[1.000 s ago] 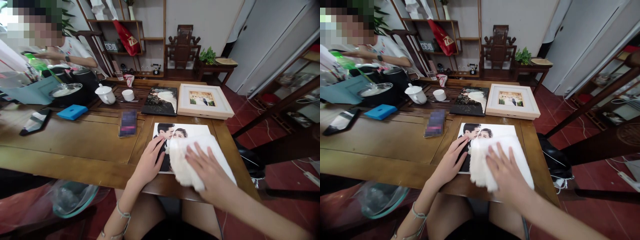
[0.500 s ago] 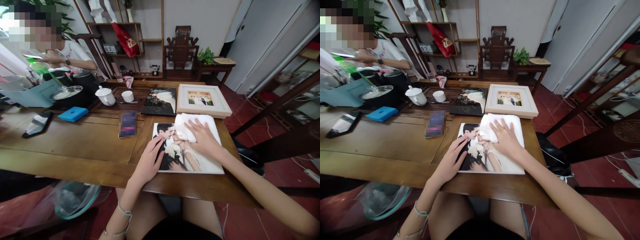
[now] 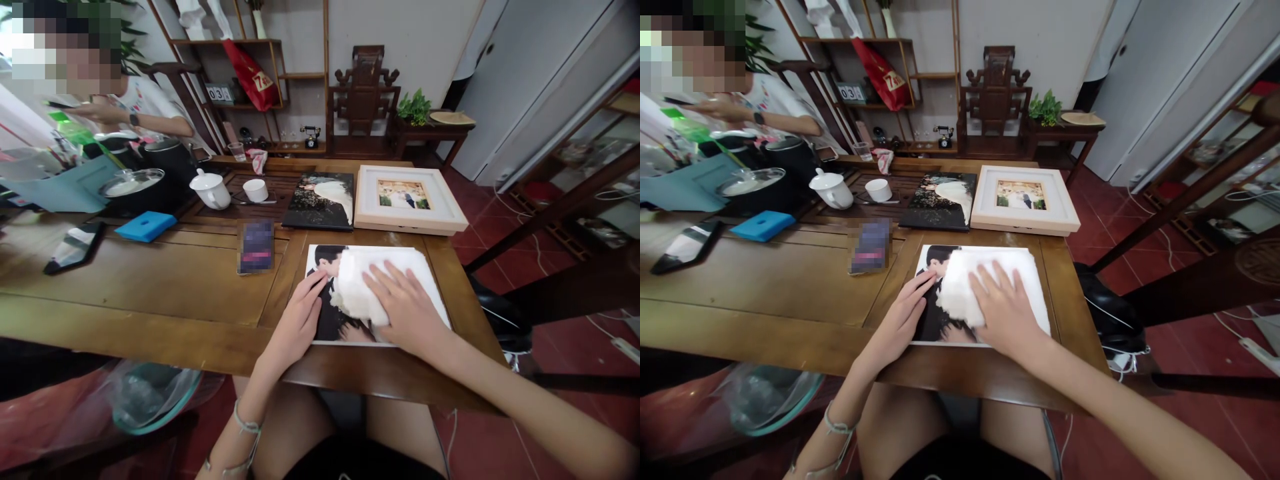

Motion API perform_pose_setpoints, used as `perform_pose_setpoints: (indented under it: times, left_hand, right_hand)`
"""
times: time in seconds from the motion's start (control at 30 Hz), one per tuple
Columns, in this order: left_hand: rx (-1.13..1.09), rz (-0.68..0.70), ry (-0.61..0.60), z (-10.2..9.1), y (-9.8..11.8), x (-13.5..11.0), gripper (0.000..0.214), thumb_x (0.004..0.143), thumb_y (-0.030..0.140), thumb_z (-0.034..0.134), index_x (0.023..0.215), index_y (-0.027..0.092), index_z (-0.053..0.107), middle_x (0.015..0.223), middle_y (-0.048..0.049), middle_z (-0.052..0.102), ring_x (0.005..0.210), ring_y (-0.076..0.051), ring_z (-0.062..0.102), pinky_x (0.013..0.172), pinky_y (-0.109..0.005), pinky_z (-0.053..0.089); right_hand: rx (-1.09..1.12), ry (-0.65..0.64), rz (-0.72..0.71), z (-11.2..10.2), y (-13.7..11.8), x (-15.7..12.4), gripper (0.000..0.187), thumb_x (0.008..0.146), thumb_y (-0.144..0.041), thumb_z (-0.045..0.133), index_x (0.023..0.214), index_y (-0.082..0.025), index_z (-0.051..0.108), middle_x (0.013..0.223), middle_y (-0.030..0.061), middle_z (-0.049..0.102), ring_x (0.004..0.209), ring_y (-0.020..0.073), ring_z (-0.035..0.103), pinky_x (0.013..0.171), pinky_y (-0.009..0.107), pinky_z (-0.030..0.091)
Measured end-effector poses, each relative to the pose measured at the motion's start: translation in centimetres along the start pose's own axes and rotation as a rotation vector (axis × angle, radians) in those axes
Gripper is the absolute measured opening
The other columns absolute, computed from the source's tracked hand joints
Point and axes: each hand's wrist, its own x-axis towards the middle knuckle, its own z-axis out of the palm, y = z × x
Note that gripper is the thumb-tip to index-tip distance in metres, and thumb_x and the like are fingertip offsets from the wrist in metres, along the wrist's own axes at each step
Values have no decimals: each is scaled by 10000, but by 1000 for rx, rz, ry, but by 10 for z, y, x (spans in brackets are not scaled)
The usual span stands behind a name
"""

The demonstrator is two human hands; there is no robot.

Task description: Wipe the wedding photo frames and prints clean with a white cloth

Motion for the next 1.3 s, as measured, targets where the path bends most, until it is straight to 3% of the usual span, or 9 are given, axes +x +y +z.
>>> perform_pose_setpoints:
  times: [0.13, 0.27, 0.37, 0.5, 0.63, 0.73, 0.97, 1.1, 1.3]
  left_hand:
    - [-44, 0, 15, 0, 0, 1, 429, 1009, 245, 325, 1414, 235, 467, 1515, -74, 410, 1425, -209, 333, 1216, -458, 214]
    - [-106, 39, 16, -2, -4, 1, 422, 1002, 275, 355, 1402, 248, 485, 1516, -84, 409, 1418, -238, 351, 1195, -474, 255]
    - [-101, 62, 18, -2, -9, 0, 428, 995, 278, 364, 1405, 243, 481, 1519, -94, 404, 1418, -248, 354, 1190, -481, 264]
    - [-22, 51, 11, 0, -8, -1, 443, 993, 252, 364, 1427, 236, 447, 1527, -96, 392, 1427, -236, 339, 1195, -481, 259]
    - [90, 39, 18, 3, -2, -1, 441, 1001, 220, 336, 1431, 212, 435, 1514, -109, 405, 1428, -217, 331, 1204, -477, 249]
    - [124, 45, 15, 3, 1, -1, 444, 1002, 212, 325, 1433, 201, 431, 1514, -116, 403, 1427, -220, 332, 1202, -479, 256]
    - [144, 28, 22, 5, -3, -1, 437, 1002, 236, 335, 1423, 192, 445, 1498, -127, 416, 1421, -243, 345, 1197, -493, 264]
    - [136, 4, 21, 4, -2, -2, 434, 1002, 253, 341, 1414, 184, 458, 1492, -128, 426, 1414, -244, 356, 1197, -482, 266]
    - [114, 40, 15, 2, 2, -1, 439, 1003, 234, 331, 1428, 198, 439, 1511, -113, 408, 1425, -221, 338, 1203, -464, 257]
  right_hand:
    - [-120, 70, 17, -3, -20, 11, 698, 746, -268, 635, 1351, 51, 498, 1454, 283, 430, 1396, 441, 282, 1135, 611, 209]
    - [-152, 67, -198, -1, -71, -18, 693, 736, -386, 659, 1273, 45, 578, 1366, 326, 501, 1297, 469, 416, 1085, 596, 313]
    - [-102, 66, -340, -2, -88, -39, 660, 729, -394, 645, 1222, 43, 611, 1305, 328, 545, 1228, 469, 476, 1036, 582, 376]
    - [82, 57, -278, -6, -59, -33, 615, 695, -280, 622, 1239, 6, 596, 1257, 261, 600, 1204, 384, 506, 1054, 533, 376]
    - [149, 156, -89, -7, 3, 7, 522, 697, -183, 573, 1202, -59, 620, 1228, 202, 631, 1179, 344, 525, 1023, 513, 404]
    - [267, 228, -96, -6, 30, 44, 399, 754, -216, 576, 1124, -95, 665, 1201, 169, 644, 1143, 318, 545, 1001, 452, 425]
    - [360, 215, -313, -5, -4, 108, 376, 742, -136, 602, 1107, -83, 673, 1219, 140, 623, 1171, 255, 512, 1031, 357, 385]
    - [373, 225, -338, -3, -7, 105, 409, 734, -107, 572, 1131, -68, 658, 1242, 152, 608, 1192, 245, 506, 1049, 349, 376]
    - [370, 291, -198, 6, 51, 58, 518, 725, -132, 548, 1230, -23, 586, 1304, 216, 567, 1227, 307, 505, 1063, 434, 387]
